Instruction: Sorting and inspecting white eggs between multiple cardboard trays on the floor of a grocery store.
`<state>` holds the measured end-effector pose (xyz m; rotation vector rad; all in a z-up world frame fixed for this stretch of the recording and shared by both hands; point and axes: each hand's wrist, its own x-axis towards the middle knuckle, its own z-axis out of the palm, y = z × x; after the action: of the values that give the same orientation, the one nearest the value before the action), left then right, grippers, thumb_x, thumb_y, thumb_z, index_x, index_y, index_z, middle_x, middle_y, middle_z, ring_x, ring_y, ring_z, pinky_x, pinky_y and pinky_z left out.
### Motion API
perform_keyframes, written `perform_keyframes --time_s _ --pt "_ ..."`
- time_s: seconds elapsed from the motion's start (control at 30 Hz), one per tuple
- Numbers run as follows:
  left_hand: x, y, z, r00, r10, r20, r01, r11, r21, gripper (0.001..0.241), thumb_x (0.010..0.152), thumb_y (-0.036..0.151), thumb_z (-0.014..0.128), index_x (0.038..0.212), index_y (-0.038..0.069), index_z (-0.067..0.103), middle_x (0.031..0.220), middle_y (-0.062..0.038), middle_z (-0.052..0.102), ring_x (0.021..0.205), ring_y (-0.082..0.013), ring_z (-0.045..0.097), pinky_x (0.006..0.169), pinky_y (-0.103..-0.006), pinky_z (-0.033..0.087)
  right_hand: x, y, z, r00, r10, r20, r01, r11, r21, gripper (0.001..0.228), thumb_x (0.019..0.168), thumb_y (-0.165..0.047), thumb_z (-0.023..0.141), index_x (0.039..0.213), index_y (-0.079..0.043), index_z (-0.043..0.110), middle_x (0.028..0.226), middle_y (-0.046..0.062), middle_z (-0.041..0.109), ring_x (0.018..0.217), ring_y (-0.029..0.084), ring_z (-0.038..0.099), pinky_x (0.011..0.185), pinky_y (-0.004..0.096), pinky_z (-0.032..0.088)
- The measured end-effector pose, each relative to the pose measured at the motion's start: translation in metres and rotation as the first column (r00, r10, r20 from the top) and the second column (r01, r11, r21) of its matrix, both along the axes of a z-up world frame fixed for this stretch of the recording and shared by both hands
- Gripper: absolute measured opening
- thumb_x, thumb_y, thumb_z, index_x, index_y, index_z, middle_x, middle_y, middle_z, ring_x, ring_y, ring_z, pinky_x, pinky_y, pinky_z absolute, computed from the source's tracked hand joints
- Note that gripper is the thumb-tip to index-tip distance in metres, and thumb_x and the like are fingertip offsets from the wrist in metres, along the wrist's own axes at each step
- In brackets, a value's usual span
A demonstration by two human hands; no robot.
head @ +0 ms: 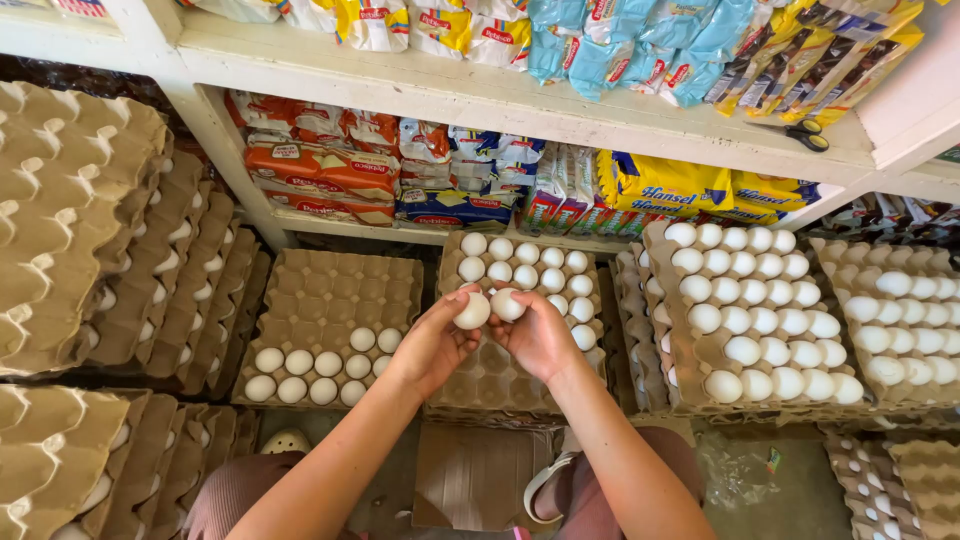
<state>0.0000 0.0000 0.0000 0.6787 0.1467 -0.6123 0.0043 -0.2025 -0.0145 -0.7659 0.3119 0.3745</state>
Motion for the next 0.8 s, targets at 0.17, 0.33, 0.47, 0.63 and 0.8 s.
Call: perform_keyframes --time_s 0.17,0.33,0.47,0.63,0.8 --pt "0.001 -0.002 -0.003 1.000 -0.007 -0.001 0.007 0.999 -0.036 0.043 0.101 0.036 0.058 0.134 0.008 0.062 0.101 -0.002 0.065 0.077 -0.0111 0.057 0.071 -0.0285 0.049 -0.003 0.000 0.005 1.000 0.014 0.007 -0.014 1.000 0.027 0.044 0.094 -0.025 0.054 0.132 -0.005 0.059 0.116 0.011 0.067 0.092 0.022 0.065 0.081 0.034 0.053" --pt "0.000 -0.001 0.002 0.999 -0.026 0.030 0.028 0.999 -0.040 0.043 0.105 0.036 0.052 0.134 0.007 0.062 0.097 -0.002 0.064 0.075 -0.0109 0.056 0.070 -0.0284 0.048 -0.004 0.000 0.008 0.999 0.021 0.031 -0.022 0.999 0.033 0.046 0.092 -0.024 0.053 0.132 -0.003 0.060 0.116 0.012 0.067 0.094 0.024 0.065 0.081 0.035 0.053" --pt "0.001 -0.001 0.003 0.998 -0.043 0.039 0.045 0.997 -0.061 0.045 0.108 0.038 0.045 0.132 0.005 0.063 0.100 -0.004 0.068 0.073 -0.0116 0.054 0.067 -0.0277 0.046 -0.003 -0.001 0.006 1.000 0.019 0.022 -0.020 0.998 0.064 0.044 0.094 -0.028 0.051 0.129 -0.004 0.061 0.110 0.011 0.069 0.091 0.024 0.064 0.075 0.035 0.051" --pt "0.000 0.000 0.007 0.999 -0.044 0.020 0.045 0.996 -0.073 0.044 0.108 0.036 0.040 0.129 0.005 0.063 0.103 -0.007 0.071 0.072 -0.0127 0.054 0.065 -0.0276 0.045 -0.002 -0.001 0.000 1.000 0.003 -0.002 -0.002 1.000 0.031 0.039 0.099 -0.029 0.049 0.127 -0.006 0.062 0.107 0.012 0.071 0.090 0.023 0.065 0.075 0.036 0.050" --pt "0.001 0.001 0.005 1.000 0.003 -0.027 -0.005 0.998 -0.067 0.033 0.096 0.026 0.056 0.123 0.007 0.059 0.105 -0.012 0.070 0.073 -0.0160 0.056 0.066 -0.0308 0.045 0.000 -0.001 -0.005 0.999 -0.045 -0.017 0.046 0.998 0.047 0.033 0.095 -0.023 0.054 0.124 -0.006 0.057 0.104 0.019 0.070 0.088 0.028 0.068 0.078 0.039 0.057"
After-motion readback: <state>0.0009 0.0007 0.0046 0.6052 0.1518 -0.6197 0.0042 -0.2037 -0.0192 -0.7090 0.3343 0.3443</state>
